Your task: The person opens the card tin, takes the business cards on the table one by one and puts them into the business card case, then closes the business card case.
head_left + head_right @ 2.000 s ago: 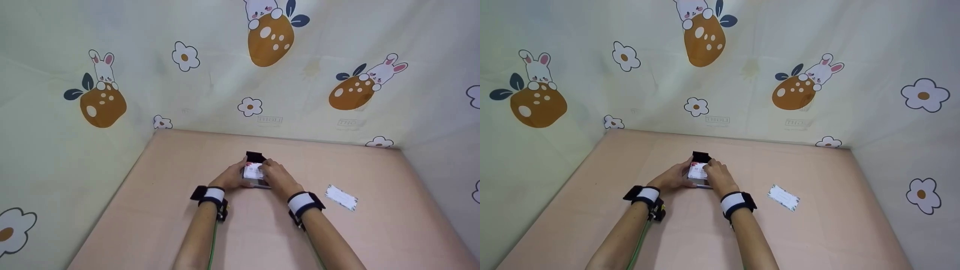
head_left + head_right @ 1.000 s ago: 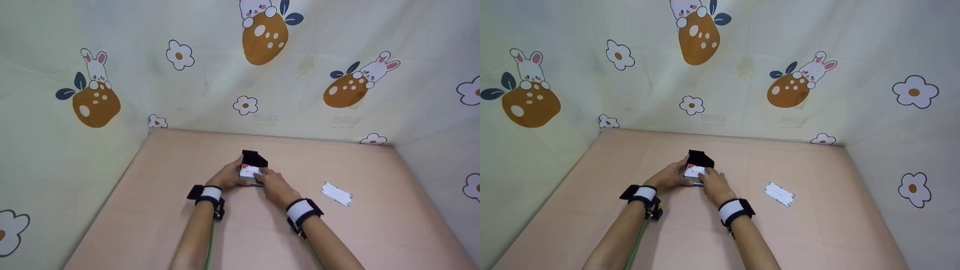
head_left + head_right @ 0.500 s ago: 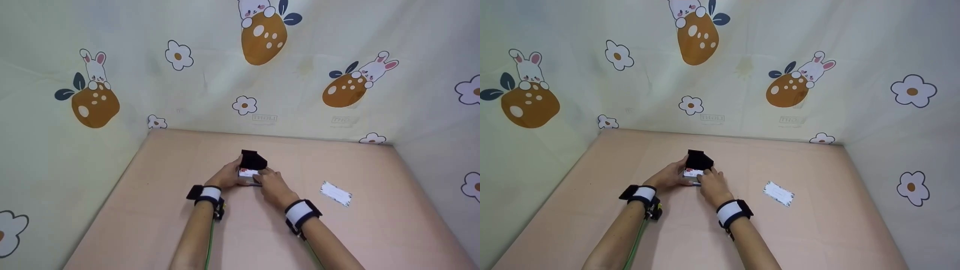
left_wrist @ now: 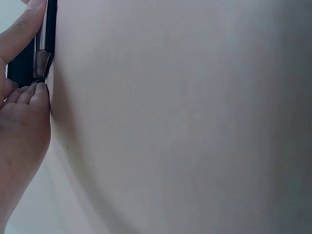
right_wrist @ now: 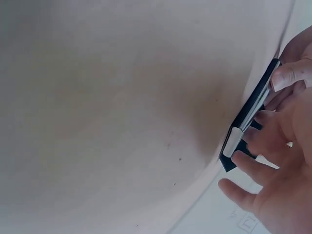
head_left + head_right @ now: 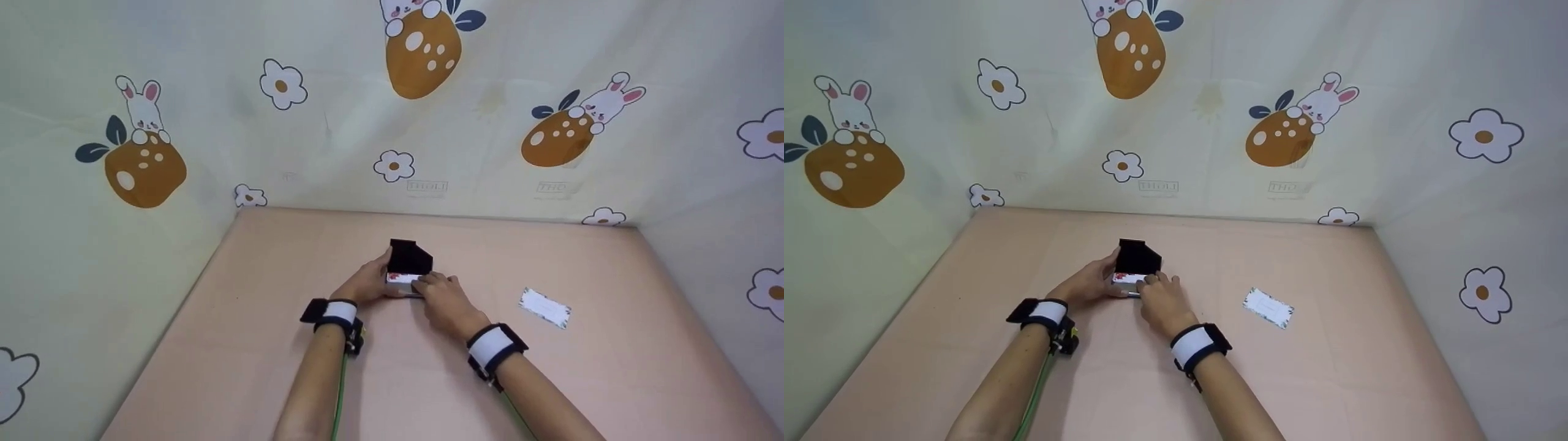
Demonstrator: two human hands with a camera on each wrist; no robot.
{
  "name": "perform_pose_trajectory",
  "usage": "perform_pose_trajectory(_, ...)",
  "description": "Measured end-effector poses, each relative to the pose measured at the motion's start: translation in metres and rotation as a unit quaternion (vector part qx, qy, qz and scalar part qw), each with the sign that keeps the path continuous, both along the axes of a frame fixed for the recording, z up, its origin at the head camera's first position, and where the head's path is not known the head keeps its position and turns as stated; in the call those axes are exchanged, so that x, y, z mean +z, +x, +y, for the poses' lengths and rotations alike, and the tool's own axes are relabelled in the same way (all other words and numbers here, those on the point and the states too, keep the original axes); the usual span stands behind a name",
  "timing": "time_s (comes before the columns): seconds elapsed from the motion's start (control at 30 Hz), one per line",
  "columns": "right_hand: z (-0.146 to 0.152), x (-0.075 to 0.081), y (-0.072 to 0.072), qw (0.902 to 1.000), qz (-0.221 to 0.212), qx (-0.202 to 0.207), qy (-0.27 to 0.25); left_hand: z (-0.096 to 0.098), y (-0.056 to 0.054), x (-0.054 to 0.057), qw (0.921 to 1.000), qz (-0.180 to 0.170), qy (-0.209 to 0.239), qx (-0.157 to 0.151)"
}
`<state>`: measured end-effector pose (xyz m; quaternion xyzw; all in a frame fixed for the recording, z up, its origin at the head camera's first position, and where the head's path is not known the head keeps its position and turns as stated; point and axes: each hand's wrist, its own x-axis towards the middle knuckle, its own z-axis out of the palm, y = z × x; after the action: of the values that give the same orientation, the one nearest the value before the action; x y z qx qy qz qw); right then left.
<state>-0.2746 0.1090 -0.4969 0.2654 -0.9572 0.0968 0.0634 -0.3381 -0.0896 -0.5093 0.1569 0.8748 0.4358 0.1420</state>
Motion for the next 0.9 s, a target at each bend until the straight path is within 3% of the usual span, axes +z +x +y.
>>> perform_pose_trajectory(0.2,0.015,0.001,0.007,0.9973,0.066,-0.03,0.006,-0.002,0.001,0.0,1.0,-0.002,-0.008,0.002)
perform_pose_trajectory(0.57,0.064,0.003,0.012,0.9943,0.058,-0.088,-0.01,-0.004,0.003,0.001,0.9996,-0.016,-0.01,0.02)
perform_pose_trajectory(0.9,0.112,0.004,0.027,0.988,0.048,-0.143,-0.03,0.001,0.003,0.001,0.9993,-0.026,-0.011,0.023)
